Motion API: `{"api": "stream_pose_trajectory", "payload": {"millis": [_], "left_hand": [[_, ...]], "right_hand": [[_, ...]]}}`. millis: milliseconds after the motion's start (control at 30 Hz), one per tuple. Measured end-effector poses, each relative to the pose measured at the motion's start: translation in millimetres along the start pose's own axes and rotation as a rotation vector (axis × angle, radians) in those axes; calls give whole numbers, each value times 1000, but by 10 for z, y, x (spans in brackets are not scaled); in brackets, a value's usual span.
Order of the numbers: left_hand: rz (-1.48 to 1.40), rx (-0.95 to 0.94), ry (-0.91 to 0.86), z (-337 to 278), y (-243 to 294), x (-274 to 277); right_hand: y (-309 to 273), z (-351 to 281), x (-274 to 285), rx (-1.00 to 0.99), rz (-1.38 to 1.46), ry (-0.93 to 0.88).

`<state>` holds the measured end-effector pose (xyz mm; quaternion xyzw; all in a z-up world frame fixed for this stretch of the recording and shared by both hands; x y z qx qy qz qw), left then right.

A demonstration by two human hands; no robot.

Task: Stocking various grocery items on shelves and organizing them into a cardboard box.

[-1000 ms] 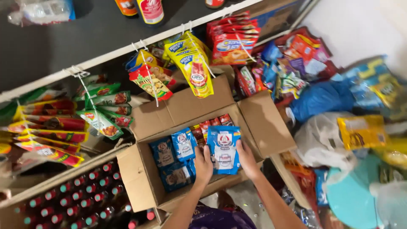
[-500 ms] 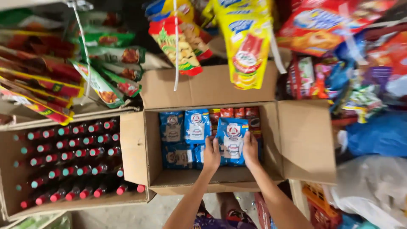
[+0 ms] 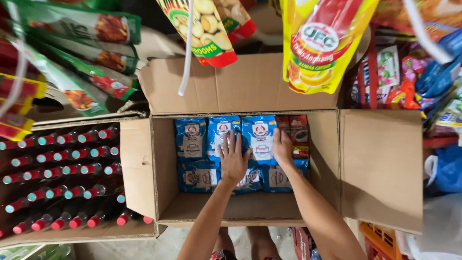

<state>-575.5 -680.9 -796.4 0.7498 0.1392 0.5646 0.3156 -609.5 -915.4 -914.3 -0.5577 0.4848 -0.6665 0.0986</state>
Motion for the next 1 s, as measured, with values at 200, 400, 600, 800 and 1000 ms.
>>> {"api": "stream_pose_trajectory", "payload": {"millis": [200, 400, 600, 800, 1000], "left_hand": [[121, 17, -121, -4, -228, -218], [192, 3, -147, -6, -294, -256], [86, -64, 43, -13, -458, -53], [76, -80, 316, 238, -1219, 555], [590, 217, 2, 615, -1858, 743]], "right_hand": [[177, 47, -232, -95, 62, -66], [106, 18, -290, -13, -78, 10], [-499, -146, -21, 109, -184, 128], [-732, -208, 11, 134, -263, 70], [-1106, -300, 157, 92, -424, 128]]}}
Point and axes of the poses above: each hand's wrist, its own z-axis towards the middle knuckle, its own x-axis out of the back of the hand, y = z × x, the point moved 10 cm from there along z, towards the middle knuckle, and after that the axes turned 6 degrees about -z, right-handed, at the moved point
